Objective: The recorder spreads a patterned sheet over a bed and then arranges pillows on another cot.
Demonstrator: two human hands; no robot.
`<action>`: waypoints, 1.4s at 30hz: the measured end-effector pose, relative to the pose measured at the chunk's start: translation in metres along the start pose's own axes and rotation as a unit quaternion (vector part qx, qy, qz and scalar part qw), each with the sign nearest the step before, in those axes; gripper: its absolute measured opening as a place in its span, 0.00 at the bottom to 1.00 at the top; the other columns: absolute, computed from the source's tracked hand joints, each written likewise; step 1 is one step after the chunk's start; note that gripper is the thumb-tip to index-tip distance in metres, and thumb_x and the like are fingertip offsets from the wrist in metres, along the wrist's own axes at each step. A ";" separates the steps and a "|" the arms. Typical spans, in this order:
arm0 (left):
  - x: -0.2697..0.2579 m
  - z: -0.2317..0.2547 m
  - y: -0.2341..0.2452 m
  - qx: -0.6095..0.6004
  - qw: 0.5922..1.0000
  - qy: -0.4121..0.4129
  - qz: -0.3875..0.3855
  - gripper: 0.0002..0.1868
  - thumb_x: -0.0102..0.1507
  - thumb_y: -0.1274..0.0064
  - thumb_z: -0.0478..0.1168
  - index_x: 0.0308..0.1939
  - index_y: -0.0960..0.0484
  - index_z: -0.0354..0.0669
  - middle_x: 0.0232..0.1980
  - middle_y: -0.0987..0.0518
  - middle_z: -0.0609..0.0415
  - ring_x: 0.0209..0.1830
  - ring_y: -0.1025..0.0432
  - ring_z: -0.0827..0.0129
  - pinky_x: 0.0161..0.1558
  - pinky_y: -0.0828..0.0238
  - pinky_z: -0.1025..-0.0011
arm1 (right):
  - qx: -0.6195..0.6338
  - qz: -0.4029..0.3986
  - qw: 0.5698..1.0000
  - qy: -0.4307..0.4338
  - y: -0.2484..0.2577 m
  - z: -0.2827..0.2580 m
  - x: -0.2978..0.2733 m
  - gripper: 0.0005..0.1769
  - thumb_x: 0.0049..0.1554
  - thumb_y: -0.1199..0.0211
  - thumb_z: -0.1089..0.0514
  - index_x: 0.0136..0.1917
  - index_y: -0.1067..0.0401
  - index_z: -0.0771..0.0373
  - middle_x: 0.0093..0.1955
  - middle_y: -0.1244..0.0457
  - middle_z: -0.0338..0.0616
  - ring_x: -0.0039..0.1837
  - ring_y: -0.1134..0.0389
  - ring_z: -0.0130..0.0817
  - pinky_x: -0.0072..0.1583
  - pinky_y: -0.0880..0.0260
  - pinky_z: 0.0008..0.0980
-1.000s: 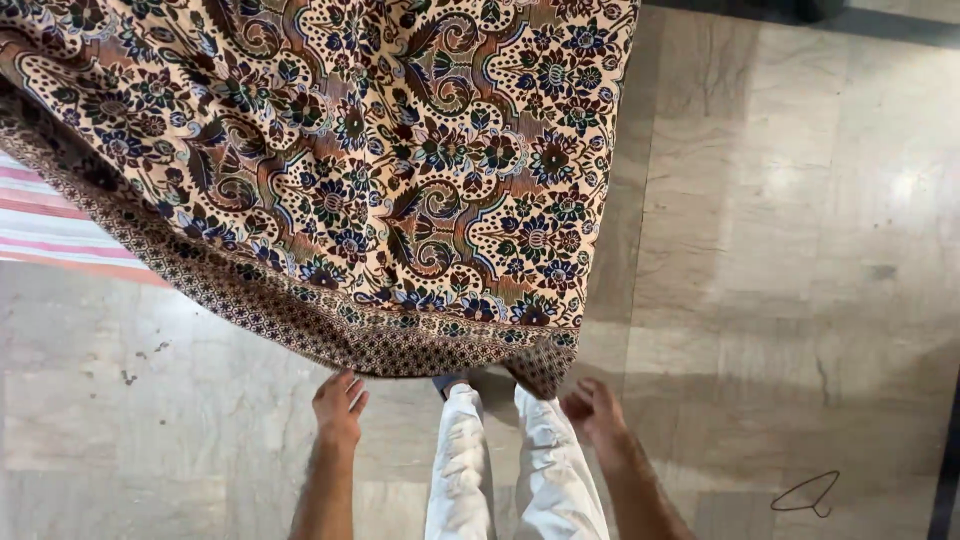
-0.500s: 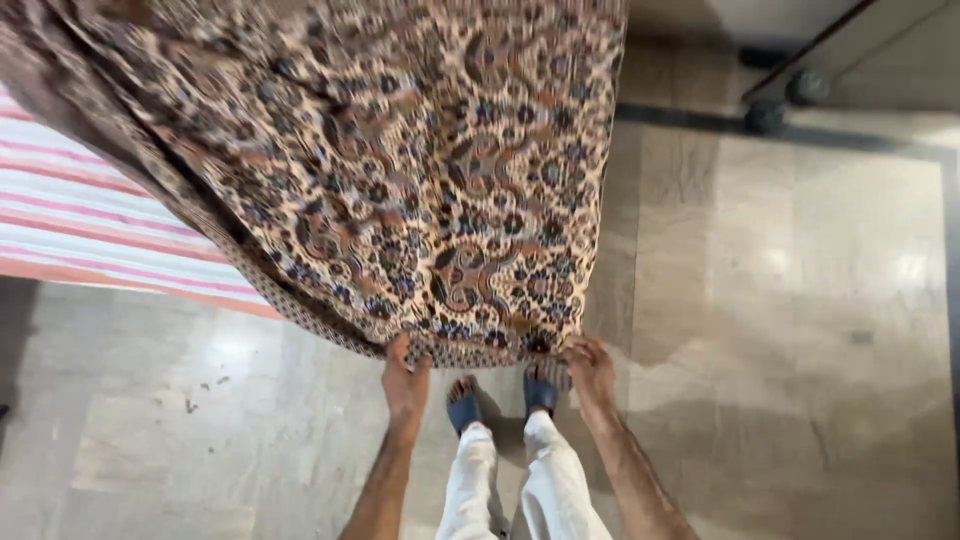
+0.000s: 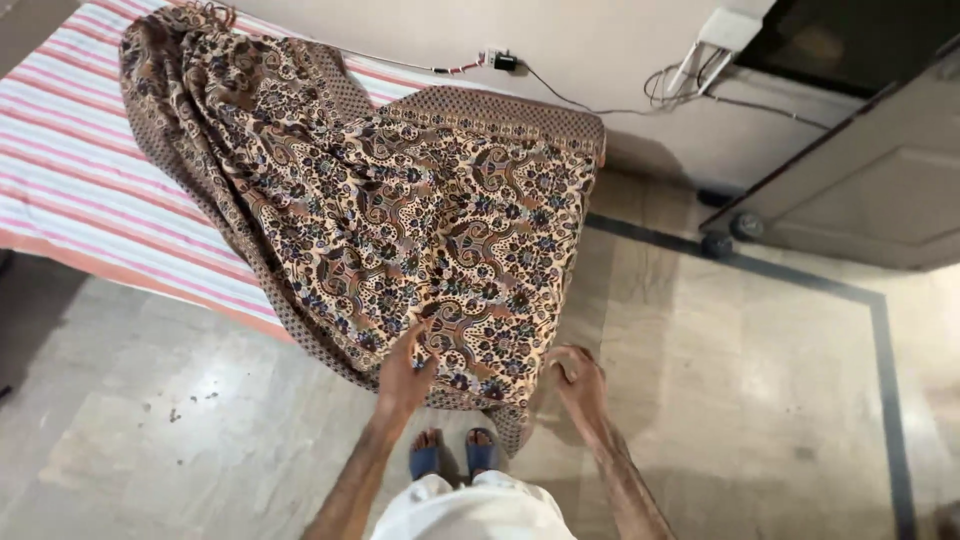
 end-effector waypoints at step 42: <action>0.099 -0.223 0.585 -0.020 0.961 0.020 0.274 0.20 0.62 0.41 0.38 0.58 0.18 0.45 0.70 0.25 0.44 0.69 0.29 0.53 0.54 0.25 0.59 | -0.054 -0.279 0.937 0.205 -0.588 -0.460 0.133 0.14 0.57 0.35 0.58 0.57 0.22 0.56 0.44 0.27 0.44 0.36 0.32 0.31 0.39 0.33 0.32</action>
Point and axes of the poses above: each hand's wrist, its own x-axis towards the middle knuckle, its own y-axis out of the back of the hand, z = x × y, the point moved 10 cm from there along x, towards the middle knuckle
